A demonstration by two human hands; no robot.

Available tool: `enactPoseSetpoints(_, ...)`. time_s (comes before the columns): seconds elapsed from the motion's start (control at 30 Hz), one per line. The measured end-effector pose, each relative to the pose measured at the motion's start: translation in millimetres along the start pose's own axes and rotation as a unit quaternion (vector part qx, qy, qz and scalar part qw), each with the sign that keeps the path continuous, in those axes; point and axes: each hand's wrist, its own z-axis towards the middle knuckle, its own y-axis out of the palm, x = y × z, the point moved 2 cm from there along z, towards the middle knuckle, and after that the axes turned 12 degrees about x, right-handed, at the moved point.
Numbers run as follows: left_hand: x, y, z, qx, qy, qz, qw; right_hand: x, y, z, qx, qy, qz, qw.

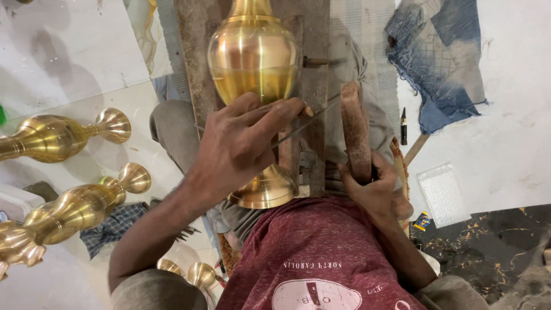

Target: The person sits on the floor with a brass vase held on a metal forming stake and repeatedly strikes it with a wooden mallet to shape the metal body. They occasionally reposition the vase and use a small punch tool against the surface between hammering rounds.

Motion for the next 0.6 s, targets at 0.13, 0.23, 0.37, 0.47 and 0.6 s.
enactPoseSetpoints(0.13,2.1,3.1,-0.8,-0.016,0.042,0.058,0.997,-11.3,-7.9,15.2,-0.002,-0.018,-0.062,0.998)
enactPoseSetpoints(0.23,2.9,3.4,-3.3,-0.044,0.053,0.101,0.993,-19.3,-11.9,26.0,-0.037,0.002,-0.062,0.997)
enactPoseSetpoints(0.37,3.4,2.1,-8.6,-0.076,0.052,0.131,0.987,-33.5,-20.2,34.0,-0.062,-0.014,0.073,0.995)
enactPoseSetpoints(0.47,2.3,2.0,-11.1,-0.084,0.049,0.129,0.987,-41.4,-27.0,43.2,-0.118,-0.055,-0.024,0.991)
enactPoseSetpoints(0.6,2.6,2.5,-10.7,-0.063,0.042,0.113,0.991,-54.2,-18.0,62.9,-0.133,-0.134,0.073,0.979)
